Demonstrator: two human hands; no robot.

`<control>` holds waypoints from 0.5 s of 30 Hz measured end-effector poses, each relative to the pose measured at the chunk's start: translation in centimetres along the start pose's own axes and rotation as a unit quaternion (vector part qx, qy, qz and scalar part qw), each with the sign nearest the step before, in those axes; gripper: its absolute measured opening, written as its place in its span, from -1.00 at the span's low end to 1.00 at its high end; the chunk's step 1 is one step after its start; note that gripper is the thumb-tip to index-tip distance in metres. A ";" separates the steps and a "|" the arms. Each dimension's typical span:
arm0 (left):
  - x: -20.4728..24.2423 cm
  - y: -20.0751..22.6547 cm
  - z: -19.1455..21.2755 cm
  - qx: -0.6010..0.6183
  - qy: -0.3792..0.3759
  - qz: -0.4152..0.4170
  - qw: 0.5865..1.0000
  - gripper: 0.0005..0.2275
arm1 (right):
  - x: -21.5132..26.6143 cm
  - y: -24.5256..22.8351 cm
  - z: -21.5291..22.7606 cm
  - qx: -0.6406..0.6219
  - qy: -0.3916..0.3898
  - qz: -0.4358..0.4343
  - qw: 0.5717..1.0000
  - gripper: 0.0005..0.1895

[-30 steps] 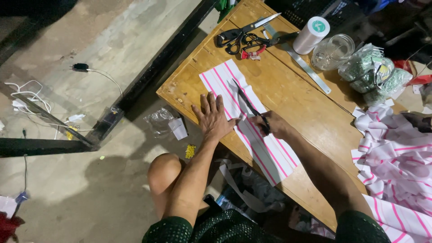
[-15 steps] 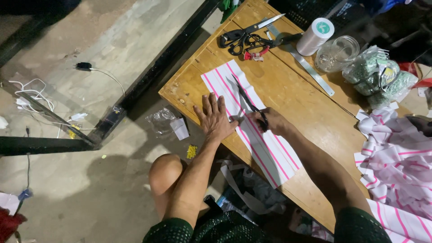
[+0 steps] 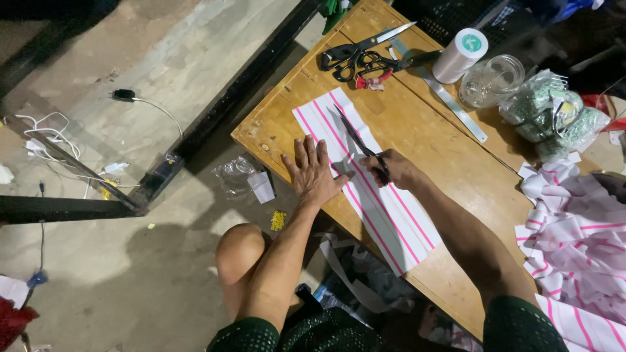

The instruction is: The person cuts a piece of white fabric with pink stripes into strips using scissors. They repeatedly trim the fabric, fold it, and cut it into smaller pieces on a wooden table.

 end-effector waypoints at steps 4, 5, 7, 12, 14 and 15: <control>-0.1 0.0 0.2 0.004 -0.002 -0.003 1.000 -0.08 | -1.9 0.6 -0.1 0.000 -0.008 0.010 1.000 -0.62; -0.3 -0.1 -0.2 0.001 -0.006 -0.003 1.000 -0.07 | -1.9 0.8 -0.1 -0.012 -0.002 0.004 1.000 -0.62; -0.5 -0.1 -0.5 0.000 -0.011 -0.002 1.000 -0.06 | -2.9 2.3 0.2 -0.022 0.004 -0.005 1.000 -0.62; -0.5 -0.1 -0.5 0.002 -0.016 0.004 1.000 -0.07 | -3.6 2.5 0.5 0.004 -0.011 0.026 1.000 -0.62; -0.4 -0.1 -0.5 -0.002 -0.013 0.003 1.000 -0.07 | -2.4 0.8 0.2 0.000 -0.005 0.016 1.000 -0.61; -0.4 -0.1 -0.6 -0.005 -0.010 0.001 1.000 -0.06 | -1.8 0.2 0.1 -0.004 0.000 0.005 1.000 -0.60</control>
Point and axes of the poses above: each hand's wrist, its own x-axis away from the middle knuckle, its own z-axis out of the back of the hand, y = z × x, the point moved 9 cm from there along -x, towards the middle knuckle, and after that the axes turned 5 degrees about -z, right-handed, at the moved point
